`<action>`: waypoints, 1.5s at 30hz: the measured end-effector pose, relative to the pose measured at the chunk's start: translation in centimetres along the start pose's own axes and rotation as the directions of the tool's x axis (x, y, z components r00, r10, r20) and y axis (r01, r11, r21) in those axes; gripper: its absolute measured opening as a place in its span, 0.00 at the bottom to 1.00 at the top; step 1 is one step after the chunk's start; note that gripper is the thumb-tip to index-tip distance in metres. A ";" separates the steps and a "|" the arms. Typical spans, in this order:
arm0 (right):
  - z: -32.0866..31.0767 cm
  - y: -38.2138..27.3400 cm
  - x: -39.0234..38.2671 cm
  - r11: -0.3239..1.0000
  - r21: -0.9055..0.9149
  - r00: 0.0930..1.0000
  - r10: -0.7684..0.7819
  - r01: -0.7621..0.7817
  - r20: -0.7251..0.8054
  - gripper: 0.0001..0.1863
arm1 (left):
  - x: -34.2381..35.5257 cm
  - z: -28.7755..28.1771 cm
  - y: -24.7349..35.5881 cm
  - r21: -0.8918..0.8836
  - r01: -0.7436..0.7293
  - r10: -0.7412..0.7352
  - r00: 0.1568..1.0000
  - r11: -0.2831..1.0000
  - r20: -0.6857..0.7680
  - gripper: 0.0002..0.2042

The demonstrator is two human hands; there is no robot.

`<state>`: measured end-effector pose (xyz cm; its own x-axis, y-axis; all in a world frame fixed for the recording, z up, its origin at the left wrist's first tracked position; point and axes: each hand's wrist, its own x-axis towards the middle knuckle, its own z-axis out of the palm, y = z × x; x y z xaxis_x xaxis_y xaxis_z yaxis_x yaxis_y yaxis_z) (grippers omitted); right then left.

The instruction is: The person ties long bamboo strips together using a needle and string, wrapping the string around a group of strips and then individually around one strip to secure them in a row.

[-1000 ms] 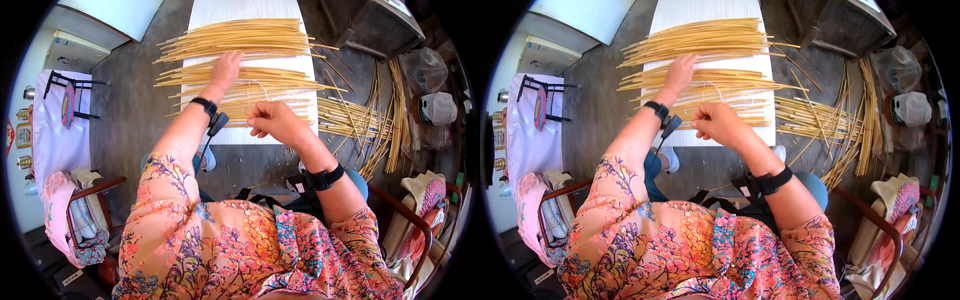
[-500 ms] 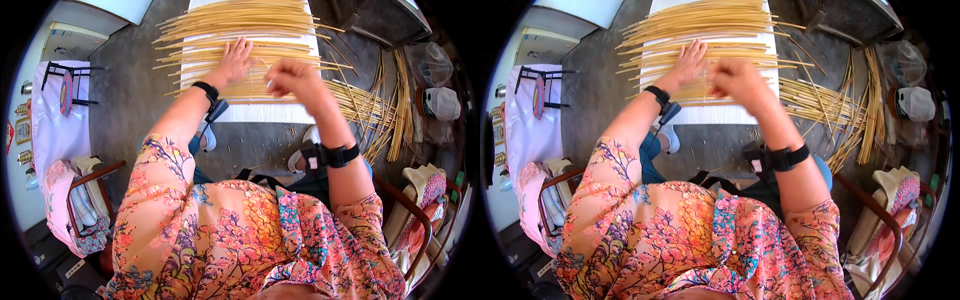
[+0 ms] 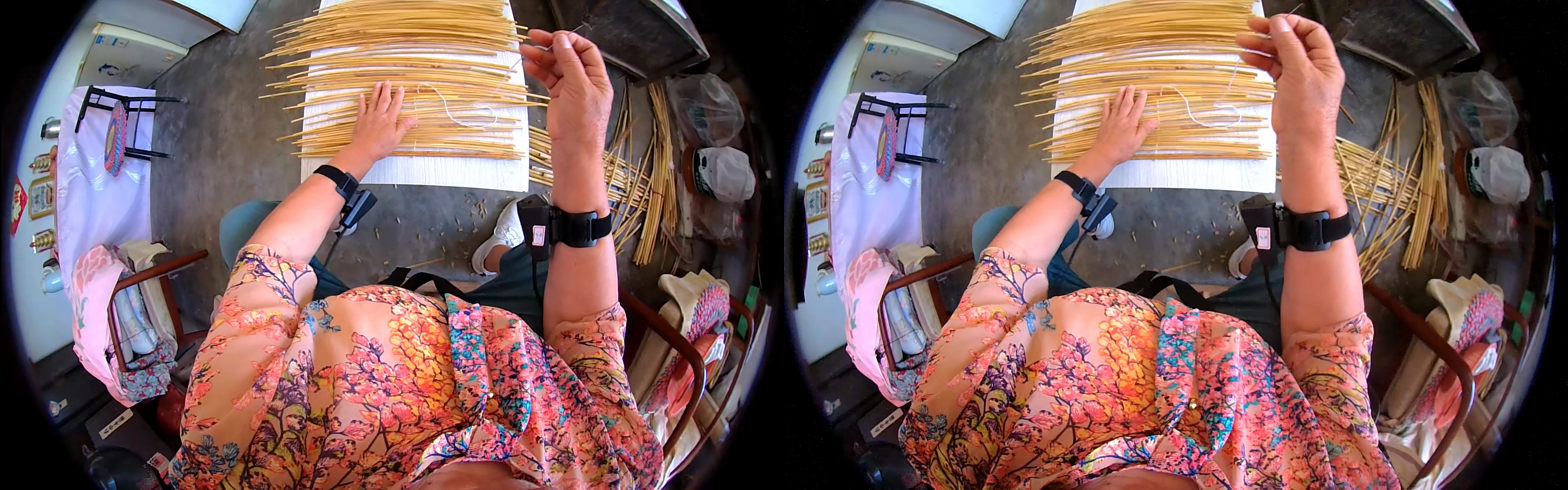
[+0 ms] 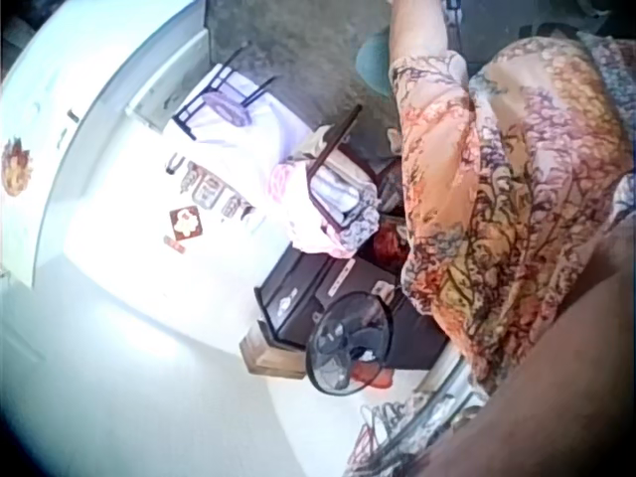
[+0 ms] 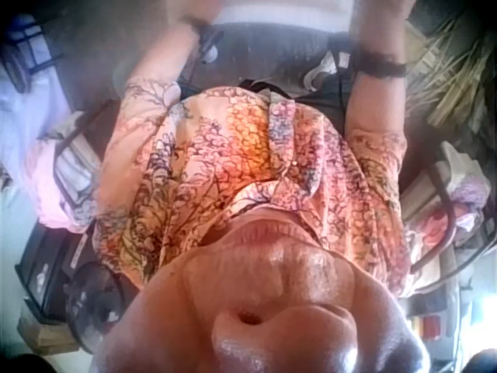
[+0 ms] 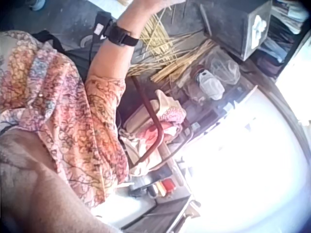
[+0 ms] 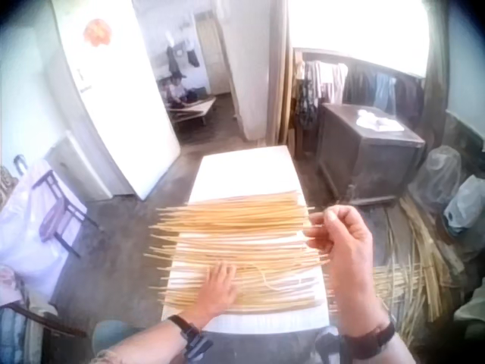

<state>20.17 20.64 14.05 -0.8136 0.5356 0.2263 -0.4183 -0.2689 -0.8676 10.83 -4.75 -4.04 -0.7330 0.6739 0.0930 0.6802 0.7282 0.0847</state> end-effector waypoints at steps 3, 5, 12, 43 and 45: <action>-1.0 -0.6 0.4 0.997 0.002 0.997 -0.074 0.074 -0.018 0.06 | -0.5 0.3 0.6 0.023 0.014 -0.014 1.000 1.000 -0.011 0.33; -1.5 -0.9 0.6 0.996 0.019 0.995 -0.089 0.090 -0.049 0.06 | -1.2 0.2 0.8 0.023 0.012 -0.012 1.000 1.000 0.004 0.33; -2.0 -1.4 1.5 0.993 0.010 0.991 -0.115 0.116 -0.073 0.06 | -3.2 0.1 1.1 0.034 -0.040 0.041 0.999 0.999 -0.029 0.34; 2.0 -4.6 -0.1 0.995 -0.021 0.992 -0.096 0.098 0.087 0.05 | 0.9 -11.0 -5.6 -0.638 0.158 -0.278 0.956 0.754 -0.091 0.19; 3.2 -4.9 -0.4 0.993 -0.021 0.985 -0.115 0.118 0.126 0.05 | -0.2 -14.1 -4.1 -0.869 0.195 -0.294 0.954 0.455 0.059 0.15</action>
<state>21.30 19.18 19.59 -0.8046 0.4581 0.3780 -0.5029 -0.1870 -0.8439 8.38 -9.66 9.60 -0.8999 0.4360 0.0048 0.1764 0.3538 0.9185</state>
